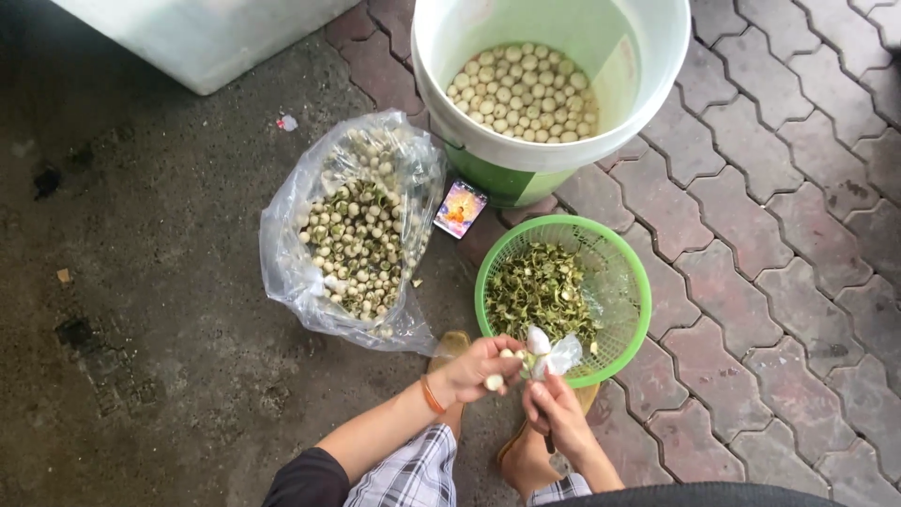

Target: Peeling small fruits with a knife, collecting them in a small plastic bag, and dumping them into a large bucket.

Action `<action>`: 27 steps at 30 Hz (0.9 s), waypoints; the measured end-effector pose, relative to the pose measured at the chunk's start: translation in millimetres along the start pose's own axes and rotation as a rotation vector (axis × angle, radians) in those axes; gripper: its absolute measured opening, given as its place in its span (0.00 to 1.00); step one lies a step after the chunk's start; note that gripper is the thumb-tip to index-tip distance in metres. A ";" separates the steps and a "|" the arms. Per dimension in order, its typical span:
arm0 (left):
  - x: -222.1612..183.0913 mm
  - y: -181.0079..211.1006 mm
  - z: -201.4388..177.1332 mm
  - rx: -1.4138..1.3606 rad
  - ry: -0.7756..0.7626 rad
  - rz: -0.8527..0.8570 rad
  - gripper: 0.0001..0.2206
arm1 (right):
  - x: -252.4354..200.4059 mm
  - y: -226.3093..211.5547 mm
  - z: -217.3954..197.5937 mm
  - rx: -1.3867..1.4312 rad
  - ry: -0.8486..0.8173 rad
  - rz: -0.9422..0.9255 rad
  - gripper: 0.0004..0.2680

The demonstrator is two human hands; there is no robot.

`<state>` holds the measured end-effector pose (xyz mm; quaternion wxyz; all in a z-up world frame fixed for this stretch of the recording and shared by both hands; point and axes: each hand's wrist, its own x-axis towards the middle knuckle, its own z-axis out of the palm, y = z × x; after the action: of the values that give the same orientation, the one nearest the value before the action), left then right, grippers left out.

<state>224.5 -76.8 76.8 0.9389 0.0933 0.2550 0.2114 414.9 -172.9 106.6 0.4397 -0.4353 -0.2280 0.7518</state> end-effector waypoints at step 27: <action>-9.8 -30.1 27.8 0.073 0.174 0.146 0.11 | 1.3 11.0 -21.5 -0.466 0.209 -0.113 0.11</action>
<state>241.8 -109.9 96.3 0.8913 0.1269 0.3356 0.2772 427.9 -178.2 86.9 0.3901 -0.5867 -0.3724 0.6041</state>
